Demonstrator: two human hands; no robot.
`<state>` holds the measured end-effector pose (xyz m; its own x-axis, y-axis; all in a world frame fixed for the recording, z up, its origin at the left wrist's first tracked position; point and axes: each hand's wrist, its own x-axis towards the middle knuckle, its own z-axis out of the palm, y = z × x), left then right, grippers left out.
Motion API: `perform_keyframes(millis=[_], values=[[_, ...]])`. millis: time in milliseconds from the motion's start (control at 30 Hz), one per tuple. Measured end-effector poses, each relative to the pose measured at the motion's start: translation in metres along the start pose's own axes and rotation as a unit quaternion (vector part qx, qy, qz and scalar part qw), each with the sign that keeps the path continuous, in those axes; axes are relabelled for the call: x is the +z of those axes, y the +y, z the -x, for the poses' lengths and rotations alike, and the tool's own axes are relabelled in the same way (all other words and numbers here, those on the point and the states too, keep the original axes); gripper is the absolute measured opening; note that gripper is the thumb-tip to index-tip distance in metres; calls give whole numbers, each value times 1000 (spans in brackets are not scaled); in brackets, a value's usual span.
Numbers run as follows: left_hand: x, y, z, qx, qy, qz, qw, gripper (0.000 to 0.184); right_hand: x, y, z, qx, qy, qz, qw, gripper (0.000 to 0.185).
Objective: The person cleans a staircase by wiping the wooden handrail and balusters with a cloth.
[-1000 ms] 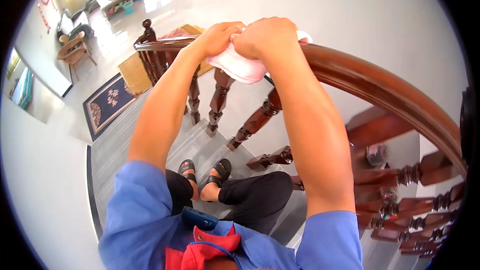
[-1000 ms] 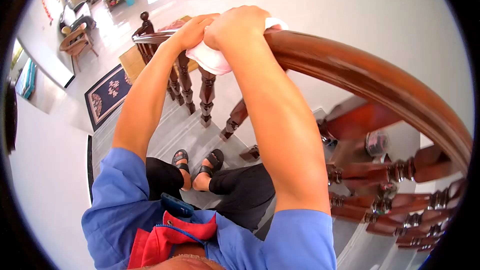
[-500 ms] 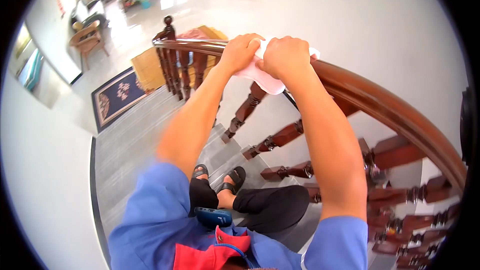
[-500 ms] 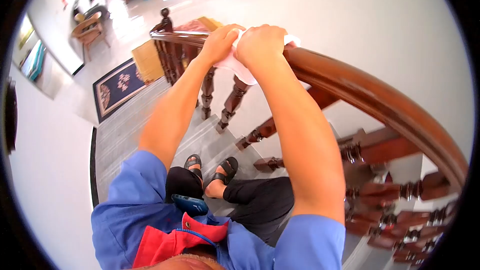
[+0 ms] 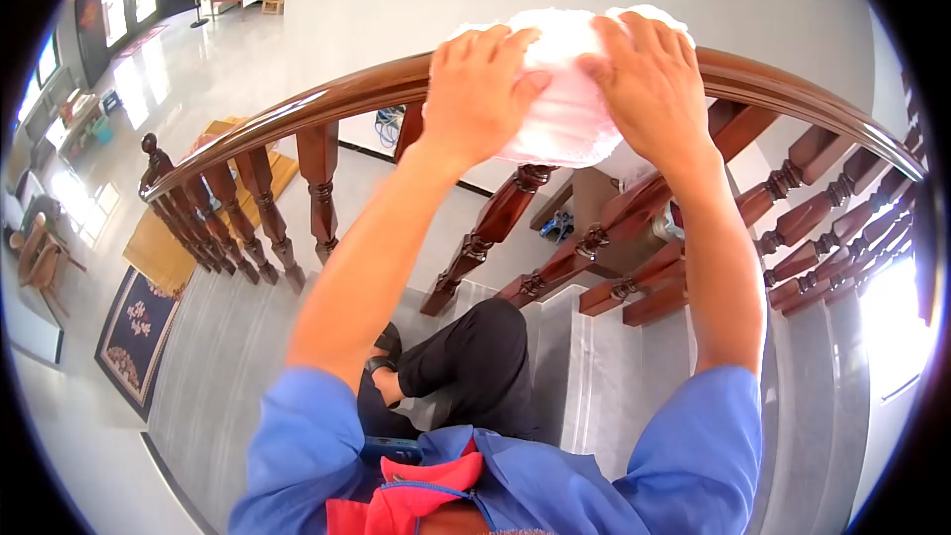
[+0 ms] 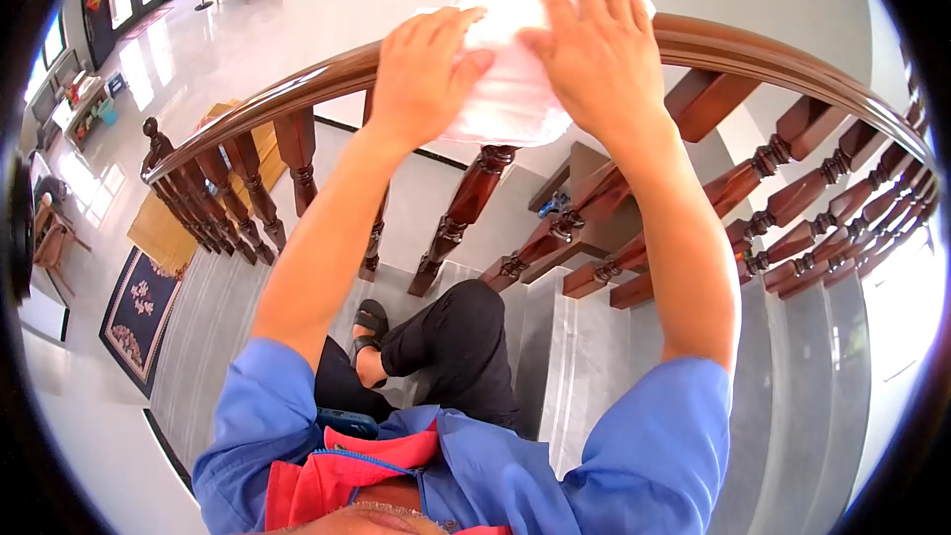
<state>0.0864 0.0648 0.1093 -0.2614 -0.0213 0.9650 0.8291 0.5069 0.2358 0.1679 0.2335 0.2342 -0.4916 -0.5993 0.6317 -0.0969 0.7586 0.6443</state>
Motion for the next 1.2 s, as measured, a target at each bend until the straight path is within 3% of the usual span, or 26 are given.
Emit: perform_keyframes(millis=[33,233,333,367,400,433,467,500,567,633,700,733,767,833,900,967,1033,1167,1200], values=[[8,11,-4,5,10,-1,1000,39,-2,6,6,-1,3,4,1000,43],[23,52,7,87,136,56,985,34,14,0,60,106,254,-75,958,40],[40,57,45,83,117,63,988,35,55,-26,94,189,293,-185,919,49],[52,54,60,28,112,92,989,35,72,-40,101,226,302,-244,894,54],[58,55,69,-27,105,121,987,35,82,-60,101,298,277,-382,830,59],[60,59,70,-21,101,118,988,35,88,-73,98,358,246,-510,742,64],[63,63,70,-89,99,191,972,33,92,-75,95,371,226,-603,669,72],[66,65,70,-158,95,261,948,32,92,-71,91,374,231,-605,664,72],[65,67,59,-181,55,296,936,35,83,-64,80,322,244,-747,528,75],[74,64,42,-278,53,587,759,49,96,-49,72,298,250,-785,483,73],[63,72,26,-388,-57,451,802,51,90,-50,65,375,177,-731,542,72],[69,69,27,-341,-48,361,867,51,88,-55,66,399,175,-691,577,71],[70,66,30,-282,-48,363,887,50,85,-61,66,418,172,-650,611,70],[70,60,47,-289,-70,316,901,50,90,-76,79,433,158,-660,593,70],[78,47,84,-252,-49,321,912,48,117,-99,103,392,204,-647,622,71],[83,30,132,-243,-47,324,913,48,138,-135,132,419,196,-675,575,75],[82,14,188,-351,-130,362,854,47,158,-168,169,426,124,-691,571,74],[82,10,278,-414,-108,366,827,49,177,-229,230,433,90,-724,530,65],[81,10,289,-422,-110,394,809,50,181,-241,239,459,97,-740,481,64]])
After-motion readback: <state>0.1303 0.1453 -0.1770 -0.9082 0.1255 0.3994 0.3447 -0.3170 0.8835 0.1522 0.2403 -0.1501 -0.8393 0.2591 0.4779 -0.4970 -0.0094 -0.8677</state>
